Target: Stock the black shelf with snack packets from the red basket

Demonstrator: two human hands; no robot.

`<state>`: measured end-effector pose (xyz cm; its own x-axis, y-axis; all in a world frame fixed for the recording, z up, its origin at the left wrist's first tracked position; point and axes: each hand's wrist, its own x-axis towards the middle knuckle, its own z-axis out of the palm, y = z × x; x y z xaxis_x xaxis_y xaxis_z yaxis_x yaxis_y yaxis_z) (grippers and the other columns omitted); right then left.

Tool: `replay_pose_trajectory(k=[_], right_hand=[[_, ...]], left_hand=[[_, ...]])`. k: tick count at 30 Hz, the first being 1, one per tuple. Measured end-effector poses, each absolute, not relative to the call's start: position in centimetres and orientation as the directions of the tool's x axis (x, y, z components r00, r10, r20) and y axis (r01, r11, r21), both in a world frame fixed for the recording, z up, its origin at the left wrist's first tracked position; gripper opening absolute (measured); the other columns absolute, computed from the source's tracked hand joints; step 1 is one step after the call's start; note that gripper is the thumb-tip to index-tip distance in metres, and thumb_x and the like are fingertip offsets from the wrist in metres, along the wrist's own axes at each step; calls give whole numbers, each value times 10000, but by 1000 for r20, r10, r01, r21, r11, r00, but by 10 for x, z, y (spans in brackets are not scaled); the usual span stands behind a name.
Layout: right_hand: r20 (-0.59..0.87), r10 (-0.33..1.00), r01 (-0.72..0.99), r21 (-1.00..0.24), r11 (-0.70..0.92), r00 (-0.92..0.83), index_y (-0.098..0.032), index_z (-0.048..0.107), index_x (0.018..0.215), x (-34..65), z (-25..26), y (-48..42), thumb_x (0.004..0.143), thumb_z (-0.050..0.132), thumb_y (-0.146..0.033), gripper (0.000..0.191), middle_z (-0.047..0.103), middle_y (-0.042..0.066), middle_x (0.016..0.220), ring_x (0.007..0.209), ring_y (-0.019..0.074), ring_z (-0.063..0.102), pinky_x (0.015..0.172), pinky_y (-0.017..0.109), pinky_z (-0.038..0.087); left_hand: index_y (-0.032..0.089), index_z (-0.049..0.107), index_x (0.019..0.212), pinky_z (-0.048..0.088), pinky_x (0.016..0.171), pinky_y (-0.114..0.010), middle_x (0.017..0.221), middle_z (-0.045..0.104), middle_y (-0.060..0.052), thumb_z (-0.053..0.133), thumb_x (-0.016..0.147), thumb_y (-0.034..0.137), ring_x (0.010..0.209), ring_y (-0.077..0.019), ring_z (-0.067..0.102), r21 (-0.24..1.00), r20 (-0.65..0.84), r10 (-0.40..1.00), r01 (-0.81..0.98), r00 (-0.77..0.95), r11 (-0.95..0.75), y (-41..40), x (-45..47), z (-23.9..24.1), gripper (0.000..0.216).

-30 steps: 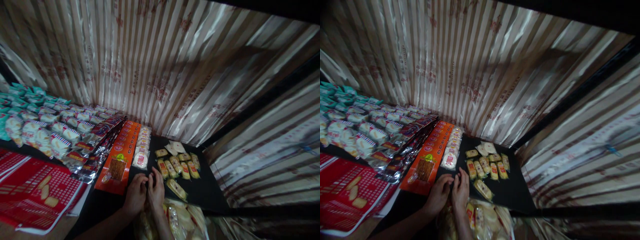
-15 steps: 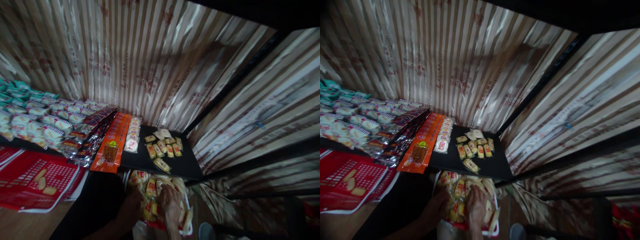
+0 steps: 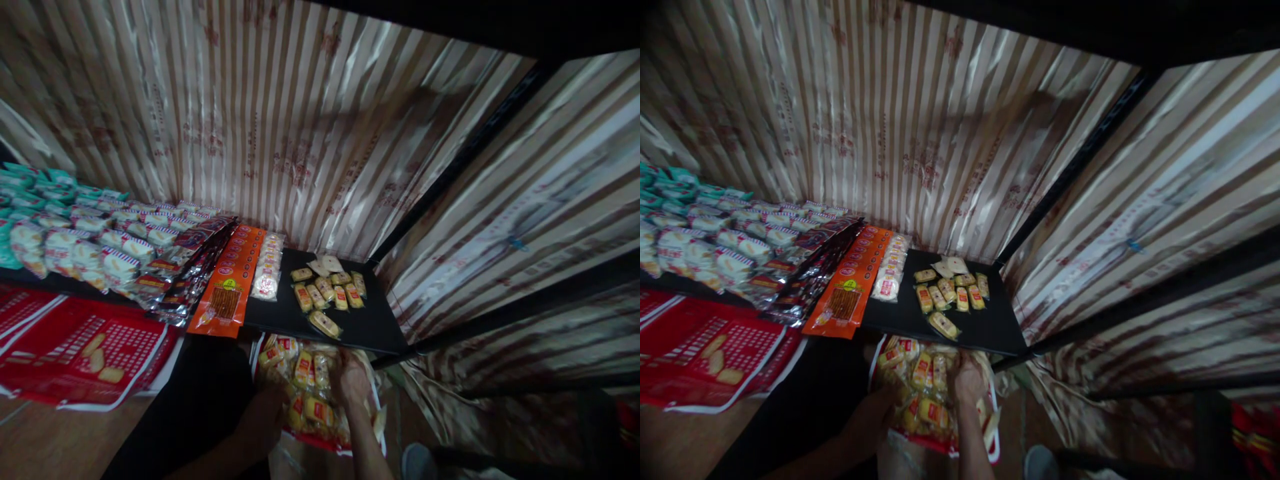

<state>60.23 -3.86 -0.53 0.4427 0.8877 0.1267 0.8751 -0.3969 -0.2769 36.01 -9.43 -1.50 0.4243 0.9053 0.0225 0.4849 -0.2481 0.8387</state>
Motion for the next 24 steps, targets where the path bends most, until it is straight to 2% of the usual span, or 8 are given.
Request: replay_pose_trajectory(k=[5,9,13,16,19,22,24], right_hand=[[194,916,897,-350,-269,351,-177,679,938,613,-12,-37,842,317,-310,397,700,124,920,874,240,632,761,331,447],[261,928,934,-307,-181,266,-178,665,895,614,-11,-43,834,341,-296,350,683,125,921,909,246,601,829,354,434],[366,907,950,-296,-98,207,-169,644,873,613,-9,-58,849,365,-329,322,670,139,940,941,259,584,858,388,440],[431,872,919,-391,-53,234,-166,618,881,610,-4,-73,843,374,-363,316,665,144,987,934,251,605,850,390,464],[391,855,842,-531,-93,341,-170,595,886,603,8,-86,825,407,-418,317,659,146,1030,843,231,639,756,353,499],[310,835,741,-652,-162,455,-176,595,867,591,27,-95,800,429,-461,336,674,144,1008,747,217,650,689,322,498],[246,819,677,-703,-217,518,-184,609,854,581,41,-97,779,438,-470,341,696,127,939,713,217,652,674,311,489]], left_hand=[[224,649,922,499,890,-338,982,696,-81,422,781,168,946,-205,639,828,65,914,489,401,-273,-96,360,-25,273],[230,645,915,493,890,-336,997,693,-89,415,793,176,961,-211,633,833,73,912,478,403,-278,-96,361,-23,266],[212,630,927,464,928,-342,1068,671,-98,400,767,113,1024,-217,610,835,32,892,478,450,-271,-94,361,-11,298],[188,624,898,468,901,-344,1008,672,-104,381,767,91,980,-217,615,810,-9,883,521,469,-269,-92,362,-3,292],[177,625,869,480,854,-328,926,665,-97,369,785,103,905,-207,620,814,-40,886,530,463,-240,-91,363,3,279],[168,611,994,446,922,-330,1024,649,-102,403,773,122,984,-205,596,869,-47,909,466,415,-167,-88,366,5,307],[155,556,1130,446,928,-341,1092,628,-113,467,738,144,1009,-213,585,906,-91,934,419,346,-67,-83,367,8,402]])
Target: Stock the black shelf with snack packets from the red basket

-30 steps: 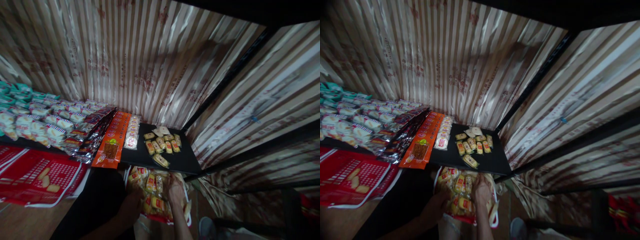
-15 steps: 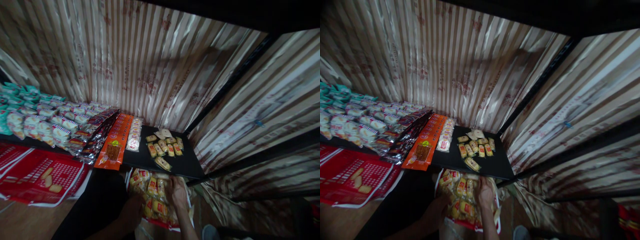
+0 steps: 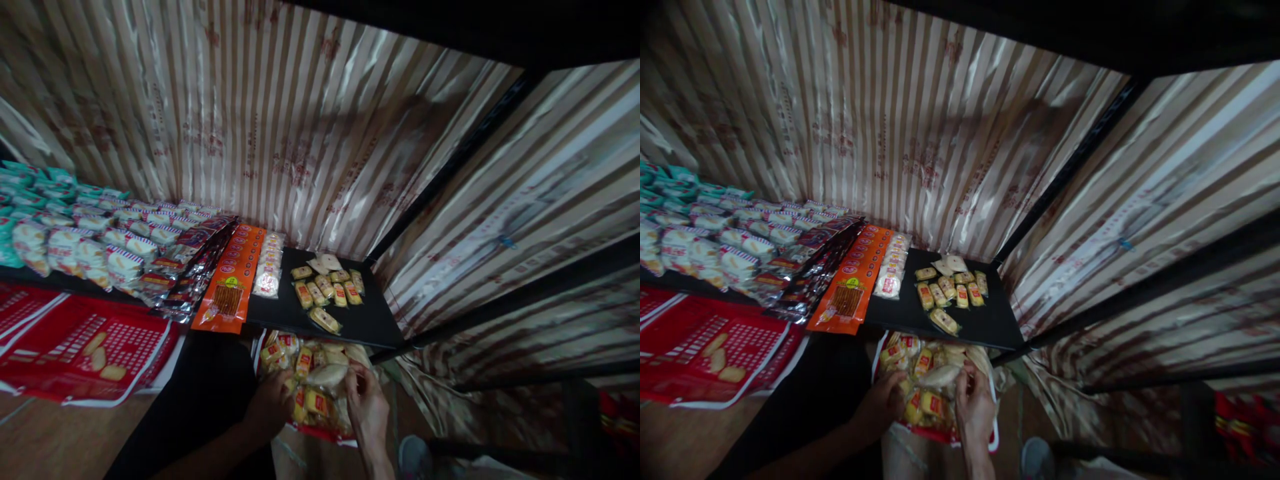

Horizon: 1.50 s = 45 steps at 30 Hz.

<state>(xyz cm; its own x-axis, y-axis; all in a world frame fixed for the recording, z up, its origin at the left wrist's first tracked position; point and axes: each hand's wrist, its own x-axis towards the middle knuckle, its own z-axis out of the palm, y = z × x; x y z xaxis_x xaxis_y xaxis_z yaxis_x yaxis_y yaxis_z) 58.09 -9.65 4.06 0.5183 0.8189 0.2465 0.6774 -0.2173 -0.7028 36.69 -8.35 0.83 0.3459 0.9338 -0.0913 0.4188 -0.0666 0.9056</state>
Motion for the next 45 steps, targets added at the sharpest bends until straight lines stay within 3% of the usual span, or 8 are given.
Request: replay_pose_trajectory(k=[6,13,16,22,31,37,41,45], right_hand=[[115,807,565,-770,-296,579,-186,630,758,539,70,-92,712,468,-498,355,683,69,627,562,209,616,534,279,441],[-24,853,381,-888,-257,521,-183,610,708,513,55,-88,683,511,-529,361,647,30,564,511,191,584,496,276,452],[-35,917,384,-902,-200,396,-178,634,724,513,47,-87,689,530,-559,396,689,62,671,640,216,636,604,303,499],[-12,932,314,-940,-134,361,-164,638,1082,502,54,-78,691,600,-566,562,674,131,1087,974,258,631,809,353,508],[-169,982,-21,-986,-168,88,-189,667,956,485,62,-46,632,707,-540,479,713,62,878,776,201,644,716,308,506],[-211,974,-159,-968,-195,87,-178,637,866,469,62,-12,582,736,-547,477,703,45,749,633,176,629,577,272,474],[-197,964,-166,-972,-167,180,-175,622,809,462,54,18,505,756,-554,504,685,34,658,595,178,618,594,291,481],[-158,958,-47,-987,-151,240,-174,611,803,459,41,45,543,699,-556,470,677,35,640,562,171,600,557,279,468]], left_hand=[[168,354,1353,501,666,-250,1194,561,-121,581,712,259,829,-159,620,989,-151,920,49,361,143,-73,364,34,686],[138,593,934,422,514,-180,753,650,-27,577,711,368,659,-128,606,935,-283,935,-157,215,319,-60,360,46,321],[148,584,885,449,544,-205,746,660,-30,580,708,400,668,-148,620,949,-263,953,-139,149,284,-52,353,43,308],[180,587,854,470,613,-225,765,651,-12,510,766,366,705,-148,618,986,-160,976,62,148,152,-39,334,54,219],[162,588,825,452,585,-216,751,633,-15,494,779,368,663,-135,585,992,-115,981,62,156,107,-14,323,68,231],[151,548,1057,473,592,-223,806,627,-24,443,819,304,663,-130,596,985,-166,983,69,78,161,12,322,75,302],[153,511,1177,494,793,-292,1096,607,-97,447,796,189,890,-166,606,943,-78,994,319,-75,98,21,319,79,388],[103,526,1210,386,1016,-332,1264,533,-136,413,763,85,1169,-203,499,793,21,1000,608,1,-17,21,320,81,461]])
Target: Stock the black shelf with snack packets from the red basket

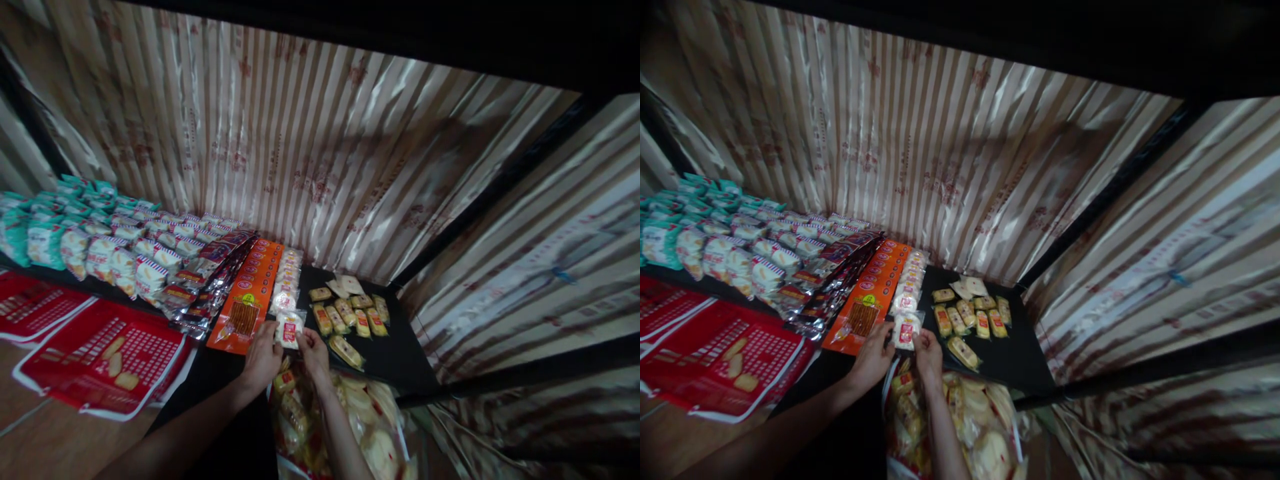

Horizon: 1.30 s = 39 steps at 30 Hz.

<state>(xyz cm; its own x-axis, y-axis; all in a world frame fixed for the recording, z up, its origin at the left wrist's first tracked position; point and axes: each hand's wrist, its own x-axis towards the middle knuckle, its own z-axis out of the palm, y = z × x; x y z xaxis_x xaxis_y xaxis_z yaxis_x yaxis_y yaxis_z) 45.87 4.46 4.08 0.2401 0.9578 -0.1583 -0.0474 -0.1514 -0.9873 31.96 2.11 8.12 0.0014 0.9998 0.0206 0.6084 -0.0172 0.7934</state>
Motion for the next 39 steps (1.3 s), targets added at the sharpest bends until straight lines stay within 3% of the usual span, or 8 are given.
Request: replay_pose_trajectory(k=[3,8,14,18,27,33,39], right_hand=[[-133,959,73,-985,-156,250,-175,618,819,457,35,59,594,653,-542,432,680,37,664,566,170,600,538,268,455],[-30,970,335,-936,-113,243,-195,631,867,452,40,70,708,562,-494,345,696,33,734,649,175,632,605,268,471],[89,959,686,-717,-126,269,-191,648,996,447,44,71,812,456,-428,356,690,65,846,743,197,630,667,290,454],[176,945,751,-653,-97,275,-131,580,1168,444,39,69,833,445,-431,470,675,113,967,876,227,620,773,310,451],[151,965,865,-488,-117,216,-150,594,1175,438,40,72,875,410,-431,451,653,121,1046,1009,259,564,824,331,426],[190,953,867,-485,-118,236,-167,604,1152,435,39,80,879,399,-422,426,653,115,1011,976,245,567,785,314,428],[208,944,853,-508,-118,255,-154,604,1149,433,35,91,874,393,-431,443,650,121,1018,967,252,564,810,328,422]], left_hand=[[85,539,1226,295,1092,-329,1350,477,-130,401,751,68,1269,-219,407,691,0,997,721,77,-56,21,322,82,495],[101,525,1263,258,1115,-322,1418,419,-99,392,732,65,1312,-219,345,596,2,983,789,186,-150,25,322,80,549],[51,462,1313,253,1123,-345,1440,387,-126,389,719,70,1336,-242,306,559,-40,959,802,280,-211,33,321,73,599],[43,465,1309,253,1125,-357,1446,378,-136,382,738,86,1342,-251,301,565,-37,962,800,270,-203,36,323,64,578],[-31,417,1321,232,1136,-359,1448,349,-192,358,746,66,1369,-259,254,558,-34,954,798,298,-229,44,325,59,587],[44,406,1351,244,1127,-389,1453,360,-151,381,733,83,1363,-259,273,571,-46,967,801,251,-181,54,328,61,619],[8,392,1351,211,1139,-380,1467,323,-175,397,719,82,1372,-271,246,573,-55,960,796,275,-195,65,328,64,636]])
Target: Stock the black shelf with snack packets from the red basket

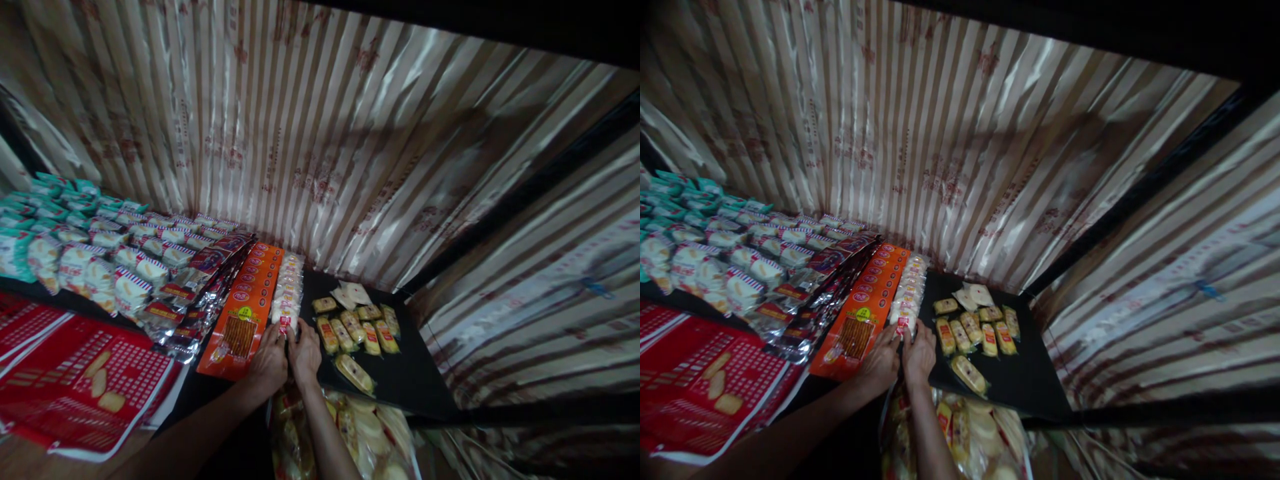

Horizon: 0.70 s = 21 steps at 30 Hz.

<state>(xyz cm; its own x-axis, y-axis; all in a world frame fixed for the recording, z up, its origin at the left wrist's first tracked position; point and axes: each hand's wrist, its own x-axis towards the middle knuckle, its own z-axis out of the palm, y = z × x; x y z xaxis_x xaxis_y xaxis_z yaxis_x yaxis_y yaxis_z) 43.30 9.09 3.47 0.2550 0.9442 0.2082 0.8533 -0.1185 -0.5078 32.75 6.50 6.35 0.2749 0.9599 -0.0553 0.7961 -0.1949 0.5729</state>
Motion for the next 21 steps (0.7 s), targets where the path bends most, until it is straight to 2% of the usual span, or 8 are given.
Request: replay_pose_trajectory(k=[4,8,13,21], right_hand=[[211,939,844,-521,-127,271,-154,607,1142,432,34,99,872,380,-428,446,648,122,1049,976,256,559,813,332,420],[214,938,839,-530,-125,274,-136,539,1239,431,35,105,871,384,-408,484,645,129,1043,983,256,557,819,335,418],[256,937,853,-516,-76,238,-172,500,1297,431,34,111,891,337,-398,492,625,121,1097,969,249,547,832,337,405],[231,944,844,-530,-83,238,-174,495,1304,433,30,122,898,327,-396,493,616,114,1083,1025,252,522,858,330,397]], left_hand=[[22,407,1344,214,1137,-385,1444,370,-163,364,742,84,1366,-253,265,573,-56,964,799,258,-181,73,329,66,607],[13,411,1342,214,1136,-369,1442,371,-170,345,771,93,1363,-258,270,553,-52,962,810,269,-196,80,330,69,580],[74,406,1356,251,1122,-391,1423,415,-134,361,775,108,1355,-248,290,545,-28,960,809,279,-220,88,331,67,584],[30,426,1332,252,1117,-365,1418,411,-155,330,788,114,1348,-251,294,548,-29,966,812,255,-198,98,332,65,559]])
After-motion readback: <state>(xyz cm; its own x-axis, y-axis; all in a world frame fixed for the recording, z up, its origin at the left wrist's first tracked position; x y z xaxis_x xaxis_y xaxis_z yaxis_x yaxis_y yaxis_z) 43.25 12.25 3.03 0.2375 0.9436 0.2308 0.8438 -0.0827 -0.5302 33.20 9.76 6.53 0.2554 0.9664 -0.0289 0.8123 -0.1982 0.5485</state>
